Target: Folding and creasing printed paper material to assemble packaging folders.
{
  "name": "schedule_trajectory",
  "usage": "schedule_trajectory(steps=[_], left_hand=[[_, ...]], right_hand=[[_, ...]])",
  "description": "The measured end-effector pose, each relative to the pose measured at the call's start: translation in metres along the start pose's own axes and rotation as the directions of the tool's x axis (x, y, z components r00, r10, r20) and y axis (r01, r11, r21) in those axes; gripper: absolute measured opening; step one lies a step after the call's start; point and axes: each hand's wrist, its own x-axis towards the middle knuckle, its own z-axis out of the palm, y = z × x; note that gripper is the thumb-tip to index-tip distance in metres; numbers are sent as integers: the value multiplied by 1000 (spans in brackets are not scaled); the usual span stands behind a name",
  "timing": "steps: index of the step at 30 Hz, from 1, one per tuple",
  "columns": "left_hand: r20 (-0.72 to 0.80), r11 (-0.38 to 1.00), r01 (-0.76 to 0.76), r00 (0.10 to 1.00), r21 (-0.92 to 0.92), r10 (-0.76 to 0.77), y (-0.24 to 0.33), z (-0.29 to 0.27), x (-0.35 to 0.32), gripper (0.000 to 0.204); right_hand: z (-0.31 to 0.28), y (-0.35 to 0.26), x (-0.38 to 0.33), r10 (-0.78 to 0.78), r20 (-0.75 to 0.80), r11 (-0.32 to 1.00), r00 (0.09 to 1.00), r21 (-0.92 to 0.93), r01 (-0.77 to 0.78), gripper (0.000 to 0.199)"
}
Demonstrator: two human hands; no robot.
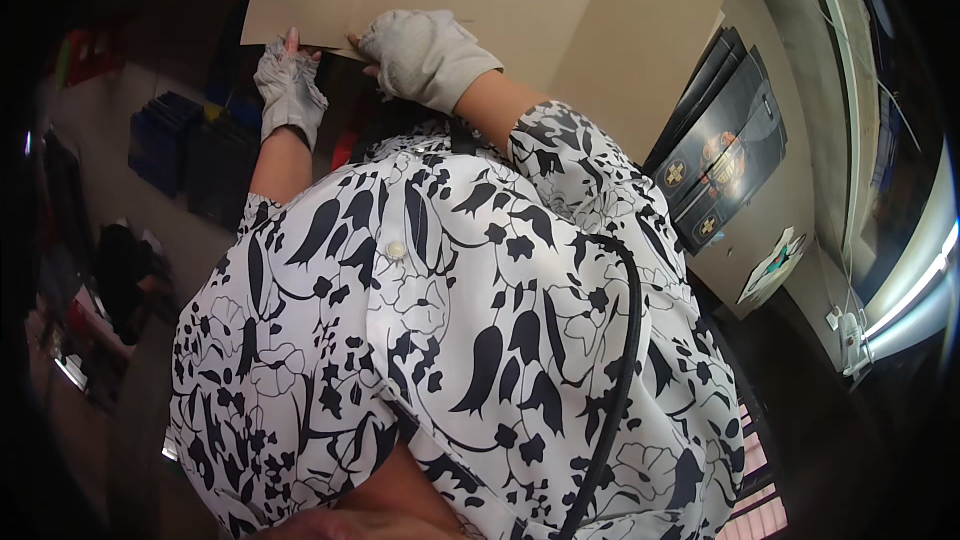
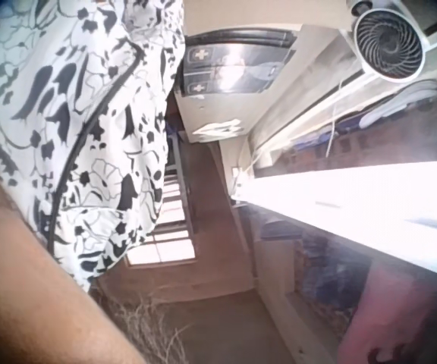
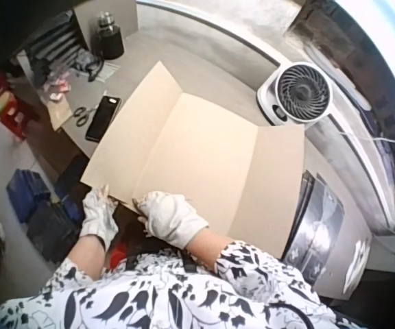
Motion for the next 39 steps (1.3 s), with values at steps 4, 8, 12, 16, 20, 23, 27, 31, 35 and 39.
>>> schedule_trajectory(steps=[4, 8, 12, 16, 20, 23, 27, 31, 35, 39], left_hand=[[48, 993, -72, 996, 90, 68, -3, 1, -9, 30], [334, 610, -595, 802, 523, 495, -27, -1, -28, 23], [574, 321, -785, 611, 530, 546, -30, 13, -58, 27], [693, 78, -850, 475, 521, 543, -28, 21, -55, 42], [720, -38, -830, 458, 556, 522, -36, 12, -47, 41], [741, -76, -855, 397, 513, 541, -35, 16, -43, 41], [785, -179, -842, 369, 509, 497, -34, 5, -42, 40], [787, -34, -881, 405, 473, 466, -15, 30, -43, 41], [790, -115, -851, 414, 512, 452, 6, 27, -43, 55], [915, -189, -923, 271, 335, 297, 7, 39, -20, 70]], right_hand=[[-13, -9, -1, 70, 132, 997, 989, -22, -67, 53], [-36, -27, -3, 118, 191, 993, 975, -26, -115, 47], [-29, 20, -21, -7, 399, 995, 917, 94, -34, 37], [9, 55, -63, 455, 210, -30, 865, 975, -221, 36], [2, 43, -41, 701, 338, 335, 628, 621, -709, 41], [20, 73, -31, 500, 222, 831, 837, 147, -536, 41], [58, 76, -33, 676, 241, 244, 697, 819, -520, 32], [132, 153, -44, 310, -404, 689, 861, 719, 89, 28], [100, 115, -37, 660, 198, 274, 725, 835, -477, 34], [77, 111, -35, 476, 175, 661, 862, 575, -482, 30]])
